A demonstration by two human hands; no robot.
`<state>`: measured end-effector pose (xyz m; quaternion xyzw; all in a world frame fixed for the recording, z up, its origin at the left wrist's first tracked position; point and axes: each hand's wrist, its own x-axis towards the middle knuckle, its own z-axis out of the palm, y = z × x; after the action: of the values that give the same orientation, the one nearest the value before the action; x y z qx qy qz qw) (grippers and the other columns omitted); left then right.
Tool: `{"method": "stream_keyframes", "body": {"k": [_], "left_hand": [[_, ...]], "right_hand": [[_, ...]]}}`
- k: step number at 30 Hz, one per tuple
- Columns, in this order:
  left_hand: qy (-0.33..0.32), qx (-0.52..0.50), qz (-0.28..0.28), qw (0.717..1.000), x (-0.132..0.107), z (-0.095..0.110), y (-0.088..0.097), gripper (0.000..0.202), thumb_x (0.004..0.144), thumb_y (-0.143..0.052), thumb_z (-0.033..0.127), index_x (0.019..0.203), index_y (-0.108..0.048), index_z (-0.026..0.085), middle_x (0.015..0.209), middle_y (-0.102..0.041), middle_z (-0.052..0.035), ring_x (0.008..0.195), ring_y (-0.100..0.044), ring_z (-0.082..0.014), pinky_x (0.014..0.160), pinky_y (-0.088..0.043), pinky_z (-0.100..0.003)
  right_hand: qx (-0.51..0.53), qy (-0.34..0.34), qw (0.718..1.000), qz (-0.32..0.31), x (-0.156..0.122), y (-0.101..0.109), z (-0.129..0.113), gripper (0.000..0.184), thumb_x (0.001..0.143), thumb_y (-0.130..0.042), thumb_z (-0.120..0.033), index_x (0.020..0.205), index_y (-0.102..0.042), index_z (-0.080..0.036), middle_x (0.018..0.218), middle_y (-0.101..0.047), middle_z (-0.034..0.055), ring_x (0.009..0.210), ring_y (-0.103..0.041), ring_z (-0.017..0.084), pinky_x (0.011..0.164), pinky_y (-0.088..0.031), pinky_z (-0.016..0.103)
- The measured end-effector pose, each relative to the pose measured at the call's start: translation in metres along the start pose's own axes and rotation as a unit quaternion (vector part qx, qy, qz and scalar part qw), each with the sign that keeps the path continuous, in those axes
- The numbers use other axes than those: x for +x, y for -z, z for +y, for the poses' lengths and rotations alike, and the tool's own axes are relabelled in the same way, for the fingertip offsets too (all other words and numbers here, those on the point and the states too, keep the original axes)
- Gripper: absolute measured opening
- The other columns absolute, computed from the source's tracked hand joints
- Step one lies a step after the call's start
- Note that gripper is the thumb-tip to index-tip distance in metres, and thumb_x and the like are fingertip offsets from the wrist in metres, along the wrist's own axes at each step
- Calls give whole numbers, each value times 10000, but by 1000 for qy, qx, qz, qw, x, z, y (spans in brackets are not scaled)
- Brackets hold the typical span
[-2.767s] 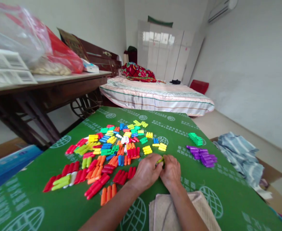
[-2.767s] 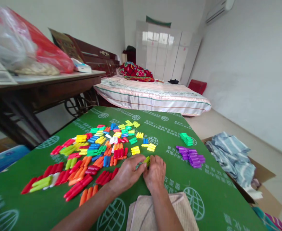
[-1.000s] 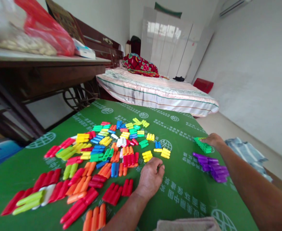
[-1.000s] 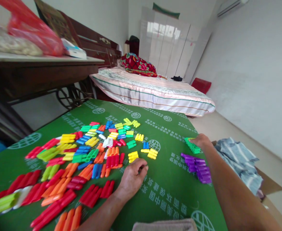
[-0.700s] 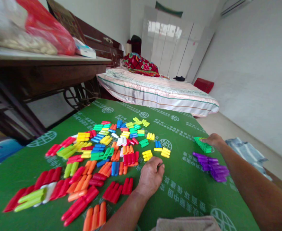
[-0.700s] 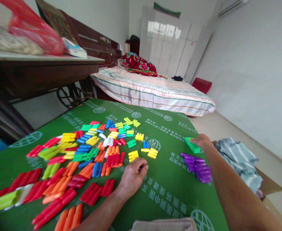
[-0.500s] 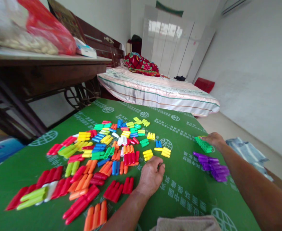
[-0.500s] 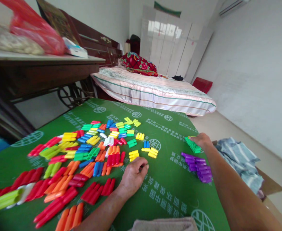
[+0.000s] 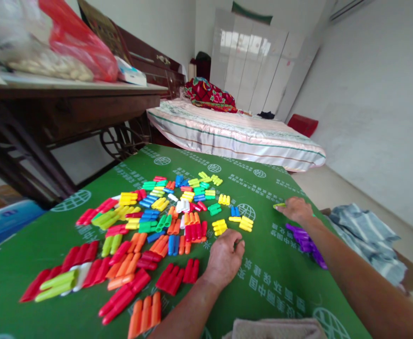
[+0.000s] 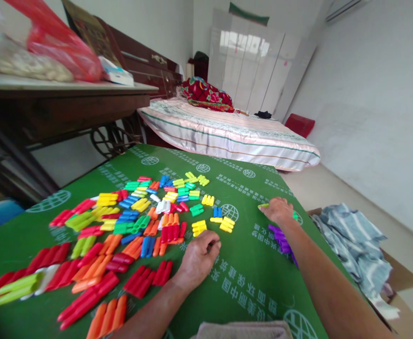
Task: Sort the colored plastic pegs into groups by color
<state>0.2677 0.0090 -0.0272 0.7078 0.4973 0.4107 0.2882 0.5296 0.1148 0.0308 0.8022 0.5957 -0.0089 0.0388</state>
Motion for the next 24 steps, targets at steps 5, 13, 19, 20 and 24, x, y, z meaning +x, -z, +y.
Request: {"method": "stream_keyframes", "body": {"k": [5,13,19,20,24], "left_hand": [[-1,-3,-1,1000,-2,0,0,72,778,-500,166,754,-563,191,747,-559,-3,694,-524,-137,665,-403,-247],[8,8,6,1000,-4,3,-1,69,758,-522,150,715,-556,191,707,-533,11,665,-508,-125,626,-382,-234],[5,5,11,1000,-8,2,-4,74,731,-523,138,694,-567,185,696,-545,8,643,-513,-121,611,-392,-229],[4,4,13,1000,-8,2,-5,74,725,-520,133,700,-570,180,697,-554,3,643,-520,-124,606,-395,-230],[1,-3,12,1000,-10,2,-5,125,703,-509,118,781,-597,160,703,-596,-18,630,-539,-137,564,-399,-230]], "right_hand": [[-24,5,1000,8,-7,3,-2,466,810,-496,-571,791,-698,-151,1053,-642,166,1098,-540,325,899,-416,469],[9,53,998,36,-34,10,-24,386,864,-432,-476,945,-692,-202,1058,-663,113,1001,-607,261,831,-461,369],[212,158,960,88,-101,-12,-87,362,825,-461,-443,958,-702,-208,1040,-687,73,935,-640,215,814,-477,294],[242,172,951,85,-112,-14,-96,362,823,-454,-444,947,-704,-213,1028,-693,66,922,-645,210,810,-479,291],[326,193,922,77,-145,-21,-119,392,806,-432,-464,918,-707,-208,996,-706,64,905,-655,211,812,-487,302]]}}
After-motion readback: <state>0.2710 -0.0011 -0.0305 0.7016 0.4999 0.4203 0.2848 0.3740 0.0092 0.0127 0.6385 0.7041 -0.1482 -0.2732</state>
